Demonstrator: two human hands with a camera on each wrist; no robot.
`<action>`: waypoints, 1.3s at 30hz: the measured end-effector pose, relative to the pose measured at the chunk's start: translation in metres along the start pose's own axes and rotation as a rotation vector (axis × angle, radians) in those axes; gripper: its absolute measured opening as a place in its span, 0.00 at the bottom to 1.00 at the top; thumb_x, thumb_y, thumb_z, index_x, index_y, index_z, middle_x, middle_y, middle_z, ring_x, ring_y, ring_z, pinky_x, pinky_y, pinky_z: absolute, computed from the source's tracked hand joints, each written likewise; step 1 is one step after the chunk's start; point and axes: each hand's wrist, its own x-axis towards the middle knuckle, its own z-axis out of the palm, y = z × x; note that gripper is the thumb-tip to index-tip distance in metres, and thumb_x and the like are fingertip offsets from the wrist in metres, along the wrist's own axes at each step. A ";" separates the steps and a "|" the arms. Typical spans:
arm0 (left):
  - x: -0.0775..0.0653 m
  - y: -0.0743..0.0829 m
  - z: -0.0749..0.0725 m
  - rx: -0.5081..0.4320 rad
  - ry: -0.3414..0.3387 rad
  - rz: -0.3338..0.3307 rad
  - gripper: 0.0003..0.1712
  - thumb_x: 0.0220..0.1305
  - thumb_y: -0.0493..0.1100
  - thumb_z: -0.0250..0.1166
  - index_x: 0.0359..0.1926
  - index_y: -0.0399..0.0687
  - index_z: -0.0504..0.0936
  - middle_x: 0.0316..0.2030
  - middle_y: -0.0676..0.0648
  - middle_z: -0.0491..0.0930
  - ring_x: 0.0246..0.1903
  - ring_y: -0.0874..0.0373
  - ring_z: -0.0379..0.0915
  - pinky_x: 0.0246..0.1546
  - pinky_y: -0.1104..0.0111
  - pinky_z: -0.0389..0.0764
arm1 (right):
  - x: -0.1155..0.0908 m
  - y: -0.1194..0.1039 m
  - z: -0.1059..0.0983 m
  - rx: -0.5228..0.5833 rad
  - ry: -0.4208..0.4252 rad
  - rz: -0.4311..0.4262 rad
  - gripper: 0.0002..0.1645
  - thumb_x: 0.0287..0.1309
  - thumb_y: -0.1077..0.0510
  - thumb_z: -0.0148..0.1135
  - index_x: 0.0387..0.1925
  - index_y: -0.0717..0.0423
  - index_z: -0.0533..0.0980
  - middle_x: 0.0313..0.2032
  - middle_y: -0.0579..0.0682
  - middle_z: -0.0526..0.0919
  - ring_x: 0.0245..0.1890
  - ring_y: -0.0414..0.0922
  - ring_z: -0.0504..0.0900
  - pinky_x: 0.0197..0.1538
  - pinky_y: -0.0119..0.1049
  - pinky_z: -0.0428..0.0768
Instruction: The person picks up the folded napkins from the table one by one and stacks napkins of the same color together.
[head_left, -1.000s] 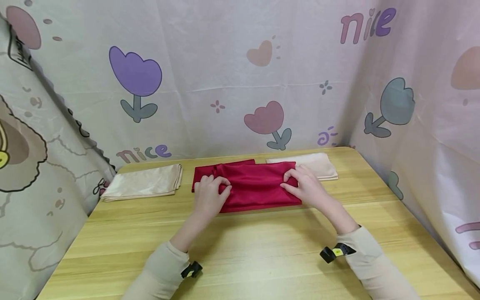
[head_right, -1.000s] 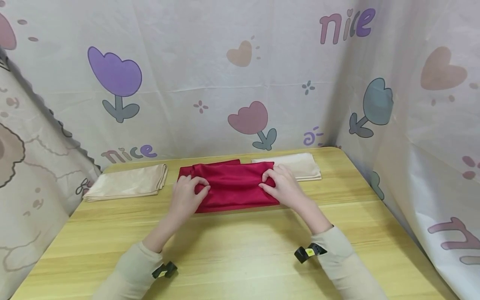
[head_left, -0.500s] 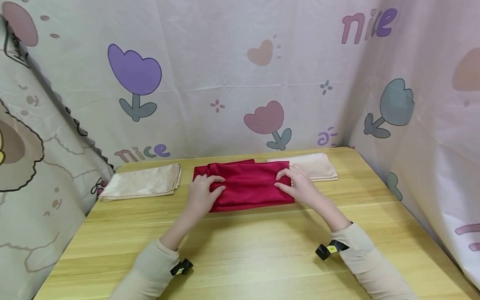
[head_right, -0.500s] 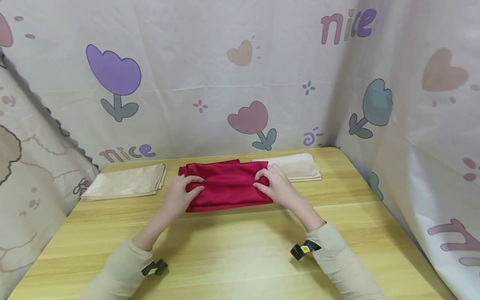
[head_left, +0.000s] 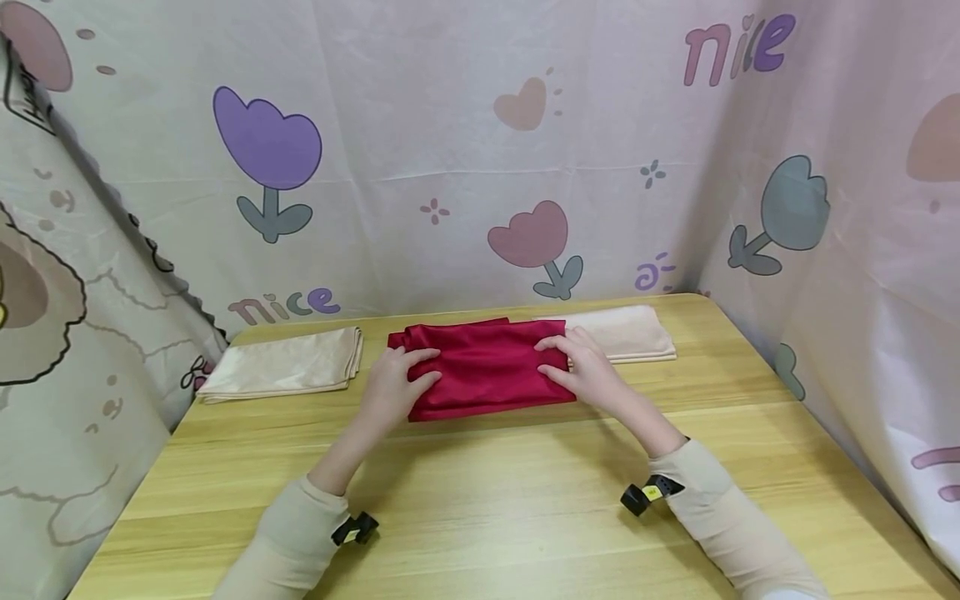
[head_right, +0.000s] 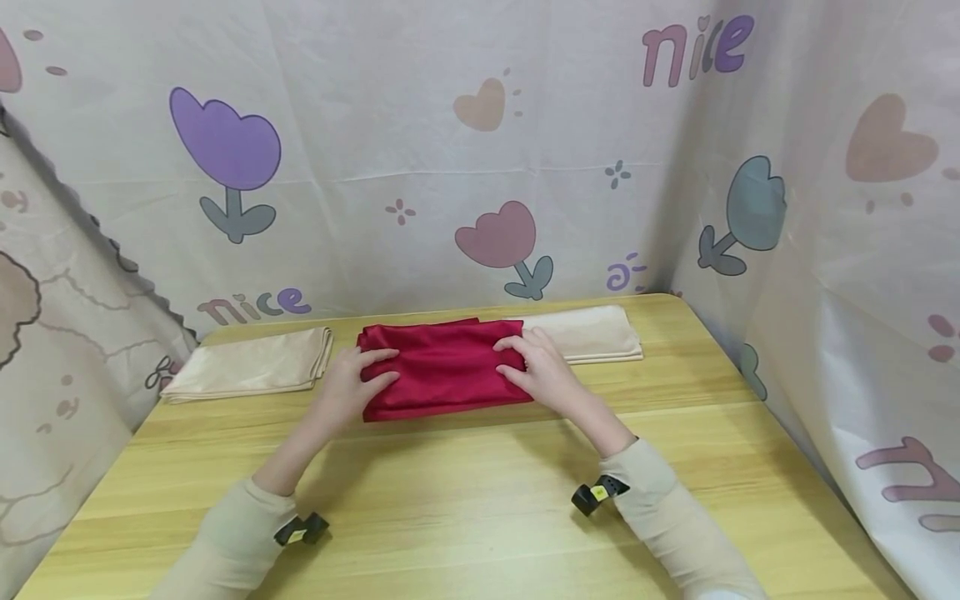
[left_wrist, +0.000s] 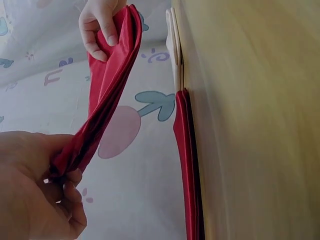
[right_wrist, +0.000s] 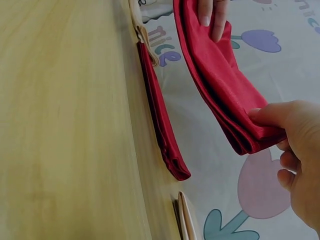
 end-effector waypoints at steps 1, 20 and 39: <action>0.000 -0.001 -0.001 0.004 -0.003 0.005 0.19 0.57 0.44 0.72 0.51 0.48 0.85 0.38 0.39 0.82 0.37 0.48 0.71 0.38 0.59 0.72 | 0.001 0.001 0.001 0.001 -0.004 0.001 0.18 0.50 0.61 0.73 0.44 0.55 0.80 0.39 0.52 0.82 0.40 0.46 0.71 0.46 0.41 0.70; 0.012 -0.017 -0.010 0.136 -0.060 0.027 0.22 0.57 0.44 0.71 0.54 0.47 0.84 0.44 0.39 0.83 0.42 0.44 0.69 0.44 0.55 0.71 | 0.020 0.004 0.017 -0.036 -0.050 -0.016 0.19 0.53 0.59 0.71 0.47 0.54 0.79 0.35 0.52 0.76 0.43 0.49 0.69 0.50 0.44 0.68; 0.028 -0.033 -0.007 0.061 -0.016 -0.062 0.21 0.59 0.41 0.69 0.55 0.44 0.83 0.50 0.35 0.79 0.46 0.39 0.70 0.50 0.52 0.71 | 0.044 0.007 0.031 -0.108 -0.012 -0.048 0.18 0.53 0.60 0.71 0.47 0.55 0.79 0.36 0.53 0.74 0.41 0.51 0.67 0.47 0.43 0.67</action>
